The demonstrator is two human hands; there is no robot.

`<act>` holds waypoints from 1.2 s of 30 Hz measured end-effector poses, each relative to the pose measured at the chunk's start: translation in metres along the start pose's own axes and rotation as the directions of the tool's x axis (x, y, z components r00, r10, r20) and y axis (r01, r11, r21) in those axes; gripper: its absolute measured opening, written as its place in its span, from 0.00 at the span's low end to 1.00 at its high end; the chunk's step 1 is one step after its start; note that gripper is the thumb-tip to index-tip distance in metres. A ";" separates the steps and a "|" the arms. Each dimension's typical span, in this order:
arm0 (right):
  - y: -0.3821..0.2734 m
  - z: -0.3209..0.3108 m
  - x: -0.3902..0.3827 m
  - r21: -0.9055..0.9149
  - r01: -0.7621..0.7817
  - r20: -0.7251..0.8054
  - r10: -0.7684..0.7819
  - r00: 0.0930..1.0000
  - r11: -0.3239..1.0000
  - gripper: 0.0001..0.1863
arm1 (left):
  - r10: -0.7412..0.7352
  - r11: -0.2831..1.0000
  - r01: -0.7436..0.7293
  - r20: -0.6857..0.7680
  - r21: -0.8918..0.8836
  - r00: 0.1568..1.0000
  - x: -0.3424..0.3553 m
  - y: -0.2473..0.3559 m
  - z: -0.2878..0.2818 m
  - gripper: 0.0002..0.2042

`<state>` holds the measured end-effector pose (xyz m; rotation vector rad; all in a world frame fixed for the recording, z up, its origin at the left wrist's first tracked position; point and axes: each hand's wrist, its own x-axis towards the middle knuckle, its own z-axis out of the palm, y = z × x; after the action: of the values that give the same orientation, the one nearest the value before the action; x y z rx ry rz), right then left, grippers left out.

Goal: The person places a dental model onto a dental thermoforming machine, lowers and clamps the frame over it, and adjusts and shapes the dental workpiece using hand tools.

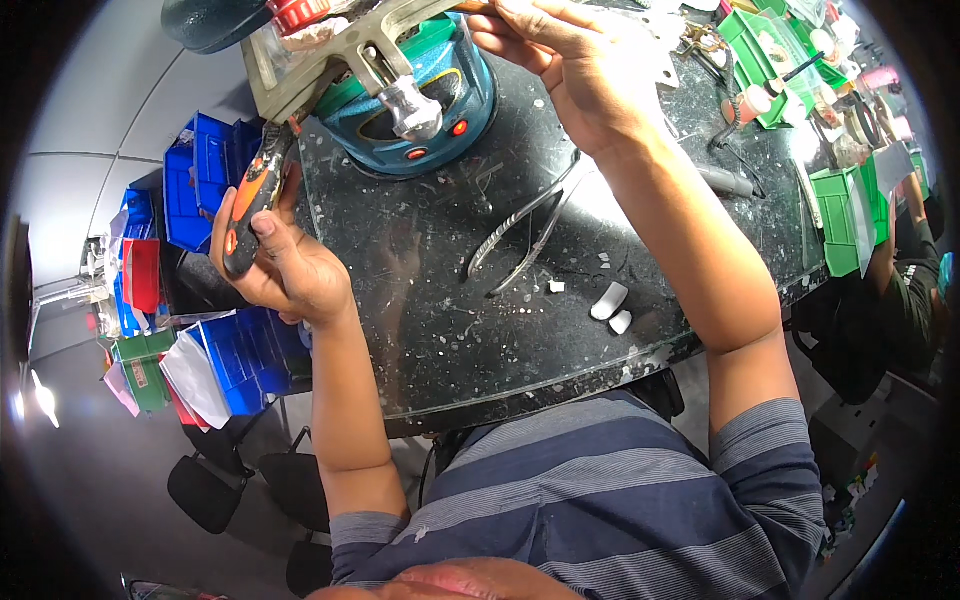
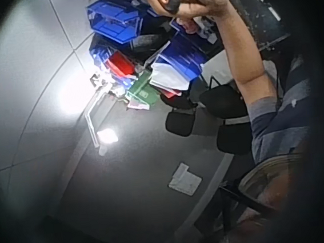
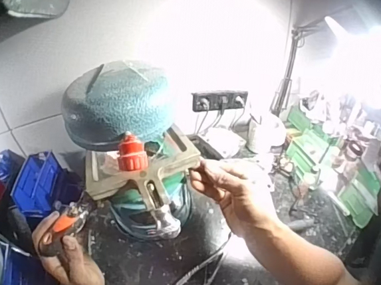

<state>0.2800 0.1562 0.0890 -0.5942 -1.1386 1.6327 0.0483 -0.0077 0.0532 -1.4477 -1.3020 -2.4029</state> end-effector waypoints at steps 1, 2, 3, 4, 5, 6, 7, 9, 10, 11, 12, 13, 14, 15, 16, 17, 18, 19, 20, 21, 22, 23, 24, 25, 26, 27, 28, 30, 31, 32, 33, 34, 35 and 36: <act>0.001 0.001 -0.001 0.002 0.001 -0.002 -0.001 1.000 1.000 0.20 | 0.001 1.000 -0.001 0.000 0.002 1.000 0.000 0.000 -0.001 0.19; 0.001 0.002 -0.001 0.003 0.003 -0.005 -0.003 1.000 1.000 0.20 | 0.002 1.000 -0.002 -0.002 0.018 1.000 0.000 0.000 -0.002 0.19; 0.002 0.002 0.000 0.005 0.002 -0.003 -0.002 1.000 1.000 0.20 | 0.002 0.999 -0.002 -0.004 0.033 1.000 0.000 0.000 -0.003 0.19; 0.003 0.001 0.000 -0.001 0.004 0.011 -0.004 1.000 1.000 0.20 | 0.002 0.999 -0.001 -0.004 0.032 1.000 -0.001 0.000 -0.003 0.19; 0.003 0.000 0.001 -0.006 0.007 0.025 -0.007 1.000 1.000 0.20 | -0.004 1.000 0.004 -0.004 0.030 1.000 -0.001 0.000 -0.003 0.19; 0.004 -0.001 0.001 -0.006 0.006 0.025 -0.006 1.000 1.000 0.20 | -0.009 1.000 0.009 -0.004 0.027 1.000 -0.001 0.000 -0.003 0.20; 0.005 -0.003 0.002 0.012 -0.005 0.024 0.005 1.000 1.000 0.20 | -0.010 1.000 0.010 -0.005 0.028 1.000 -0.001 0.000 -0.003 0.20; 0.004 -0.004 0.001 0.031 -0.018 0.024 0.017 1.000 0.999 0.20 | 0.040 0.992 -0.049 0.076 0.120 0.996 0.001 0.001 -0.005 0.18; 0.003 -0.003 0.000 0.025 -0.016 0.028 0.016 0.999 1.000 0.20 | 0.039 0.992 -0.048 0.075 0.120 0.996 0.002 0.001 -0.006 0.18; 0.002 -0.003 -0.001 0.019 -0.015 0.031 0.014 0.999 1.000 0.20 | 0.043 0.991 -0.053 0.083 0.125 0.996 0.002 0.000 -0.007 0.18; 0.002 -0.003 0.000 0.018 -0.016 0.032 0.016 0.999 1.000 0.20 | 0.047 0.990 -0.059 0.090 0.129 0.995 0.002 0.000 -0.008 0.19; 0.003 -0.003 0.000 0.017 -0.014 0.032 0.013 0.999 1.000 0.20 | 0.046 0.990 -0.058 0.089 0.130 0.995 0.002 -0.001 -0.008 0.19; 0.003 -0.003 0.001 0.016 -0.011 0.032 0.010 0.999 1.000 0.20 | 0.042 0.991 -0.053 0.086 0.126 0.995 0.002 0.000 -0.008 0.19; 0.002 -0.001 0.001 0.016 -0.013 0.033 0.012 0.999 1.000 0.20 | 0.039 0.991 -0.049 0.083 0.122 0.996 0.002 0.000 -0.008 0.18; 0.000 0.001 0.001 0.003 -0.016 0.023 0.016 1.000 1.000 0.19 | 0.039 0.991 -0.049 0.083 0.122 0.996 0.002 0.000 -0.007 0.18; -0.001 0.002 0.001 -0.010 -0.019 0.014 0.020 1.000 1.000 0.19 | 0.045 0.993 -0.053 0.079 0.108 0.996 0.002 0.000 -0.006 0.18; 0.000 0.002 0.001 -0.009 -0.020 0.015 0.020 1.000 1.000 0.19 | 0.051 0.994 -0.058 0.075 0.095 0.996 0.002 0.000 -0.006 0.18; -0.001 0.002 0.001 -0.014 -0.010 0.028 0.011 1.000 1.000 0.19 | 0.051 0.994 -0.058 0.074 0.093 0.996 0.002 0.000 -0.006 0.18; -0.002 0.002 0.001 -0.018 -0.001 0.042 0.001 0.999 1.000 0.18 | 0.048 0.993 -0.057 0.080 0.102 0.996 0.002 0.000 -0.006 0.18; -0.003 0.002 0.001 -0.020 0.001 0.042 0.000 0.999 1.000 0.18 | 0.046 0.992 -0.055 0.086 0.111 0.995 0.001 0.000 -0.005 0.18; -0.003 0.004 0.000 -0.045 0.005 0.044 -0.003 0.999 0.999 0.18 | 0.047 0.992 -0.057 0.086 0.113 0.995 0.001 0.000 -0.006 0.18; -0.003 0.006 -0.001 -0.072 0.009 0.046 -0.006 0.999 0.997 0.17 | 0.041 0.991 -0.051 0.090 0.121 0.995 0.001 0.001 -0.007 0.18; -0.003 0.006 0.000 -0.071 0.009 0.047 -0.006 0.999 0.997 0.17 | 0.034 0.991 -0.046 0.093 0.129 0.995 0.002 0.001 -0.008 0.18; -0.002 0.006 0.000 -0.062 0.007 0.033 -0.005 0.999 0.998 0.17 | 0.035 0.991 -0.047 0.093 0.128 0.995 0.001 0.001 -0.007 0.18; -0.002 0.006 0.000 -0.053 0.006 0.018 -0.005 1.000 0.999 0.17 | 0.035 0.990 -0.046 0.085 0.131 0.996 0.001 0.001 -0.007 0.18; -0.002 0.006 0.000 -0.054 0.006 0.018 -0.006 1.000 0.999 0.17 | 0.035 0.990 -0.045 0.077 0.134 0.996 0.001 0.001 -0.006 0.18; 0.000 0.007 0.001 -0.053 0.008 0.015 -0.007 1.000 0.999 0.17 | 0.035 0.990 -0.045 0.077 0.136 0.996 0.001 0.001 -0.007 0.18; 0.002 0.007 0.001 -0.050 0.008 0.013 -0.008 1.000 0.999 0.17 | 0.046 0.988 -0.057 0.076 0.144 0.996 0.001 0.001 -0.008 0.18; 0.002 0.006 0.002 -0.047 0.010 0.016 -0.010 1.000 0.999 0.17 | 0.046 0.988 -0.056 0.075 0.142 0.996 0.001 0.000 -0.008 0.18; 0.001 0.005 0.002 -0.044 0.012 0.019 -0.011 1.000 0.999 0.17 | 0.048 0.990 -0.057 0.076 0.130 0.996 0.001 0.000 -0.007 0.18; 0.000 0.004 0.002 -0.046 0.013 0.019 -0.012 1.000 0.999 0.17 | 0.049 0.991 -0.058 0.078 0.118 0.996 0.001 0.000 -0.006 0.18; 0.000 0.005 0.001 -0.047 0.010 0.020 -0.009 1.000 0.999 0.17 | 0.049 0.991 -0.059 0.078 0.119 0.996 0.001 0.000 -0.006 0.18; 0.000 0.005 0.001 -0.047 0.008 0.022 -0.007 1.000 0.999 0.17 | 0.052 0.990 -0.062 0.075 0.125 0.996 0.002 0.001 -0.006 0.18; 0.000 0.005 0.002 -0.046 0.008 0.023 -0.007 1.000 0.999 0.17 | 0.056 0.989 -0.065 0.072 0.131 0.996 0.002 0.001 -0.006 0.18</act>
<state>0.2756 0.1558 0.0911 -0.6023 -1.1964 1.6142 0.0437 -0.0119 0.0540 -1.5215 -1.3824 -2.2019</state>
